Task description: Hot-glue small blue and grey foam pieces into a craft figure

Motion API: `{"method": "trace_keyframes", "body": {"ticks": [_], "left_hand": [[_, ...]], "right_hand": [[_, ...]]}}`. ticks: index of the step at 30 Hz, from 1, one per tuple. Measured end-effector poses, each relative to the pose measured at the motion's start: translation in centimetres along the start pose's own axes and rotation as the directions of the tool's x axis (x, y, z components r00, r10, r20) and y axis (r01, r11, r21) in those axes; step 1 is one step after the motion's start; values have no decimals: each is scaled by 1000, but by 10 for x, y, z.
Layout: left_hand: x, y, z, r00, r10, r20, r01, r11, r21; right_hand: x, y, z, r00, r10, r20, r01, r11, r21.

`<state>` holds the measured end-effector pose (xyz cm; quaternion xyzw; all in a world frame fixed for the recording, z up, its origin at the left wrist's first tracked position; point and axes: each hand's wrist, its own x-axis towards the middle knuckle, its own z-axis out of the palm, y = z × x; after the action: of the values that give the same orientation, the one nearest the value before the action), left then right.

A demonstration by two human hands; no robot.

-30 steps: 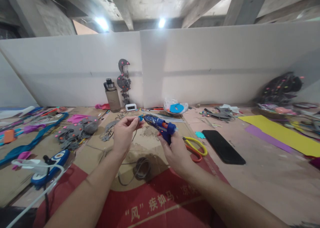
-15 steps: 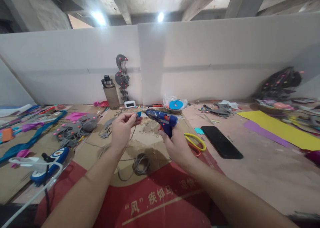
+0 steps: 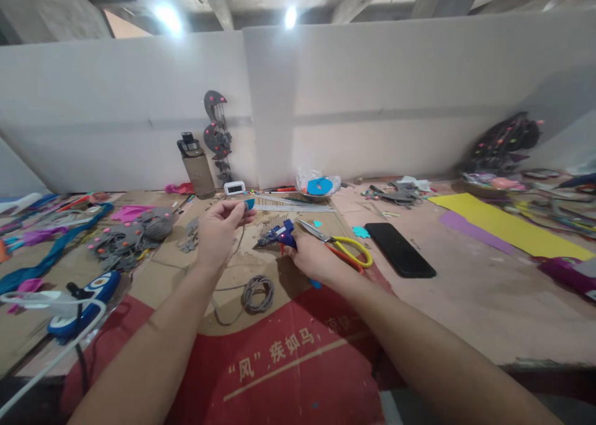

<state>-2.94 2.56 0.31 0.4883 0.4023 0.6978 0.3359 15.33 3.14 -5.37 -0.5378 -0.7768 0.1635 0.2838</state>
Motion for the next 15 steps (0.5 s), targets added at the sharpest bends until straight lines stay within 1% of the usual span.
{"method": "trace_keyframes", "body": {"ticks": [1,2,3,4,5,6,7,9,10,11,12,13,14,15], "left_hand": [[-3,0,2,999,29,15,-30,999,43],[-6,0,2,997,67,28,-70,992,106],[-9,1,3,993,113,45,-120,975,189],[-11,1,2,983,171,69,-184,940,286],[-13,2,1,965,239,109,-263,885,385],[-15,2,0,933,319,163,-358,808,469],[-16,2,-1,886,401,232,-461,715,526],[-17,2,-4,760,521,389,-644,522,559],[-17,2,-5,700,553,452,-706,444,552],[-17,2,-5,658,565,498,-745,388,543],[-17,3,-6,637,570,518,-761,357,542],[-18,3,-5,638,571,516,-758,348,552],[-18,4,-4,656,572,492,-739,357,571],[-19,6,-3,690,567,449,-704,384,598]], "right_hand": [[-1,-2,-3,996,-39,-81,34,998,-56],[-2,-5,-6,985,-65,-157,54,996,-74],[-4,-10,-9,972,-81,-222,72,996,-48],[-5,-15,-13,960,-84,-268,95,995,29],[-7,-22,-15,954,-81,-289,129,980,152],[-8,-29,-16,954,-77,-288,167,938,304],[-9,-37,-15,960,-68,-272,194,861,469],[-9,-51,-12,978,-56,-203,191,638,746],[-9,-58,-9,986,-45,-162,161,522,838],[-8,-63,-7,992,-33,-119,122,419,900],[-7,-67,-6,997,-17,-77,78,341,937],[-6,-70,-5,999,0,-42,40,292,956],[-5,-72,-5,1000,19,-22,16,278,960],[-4,-73,-6,999,37,-24,11,301,953]]}}
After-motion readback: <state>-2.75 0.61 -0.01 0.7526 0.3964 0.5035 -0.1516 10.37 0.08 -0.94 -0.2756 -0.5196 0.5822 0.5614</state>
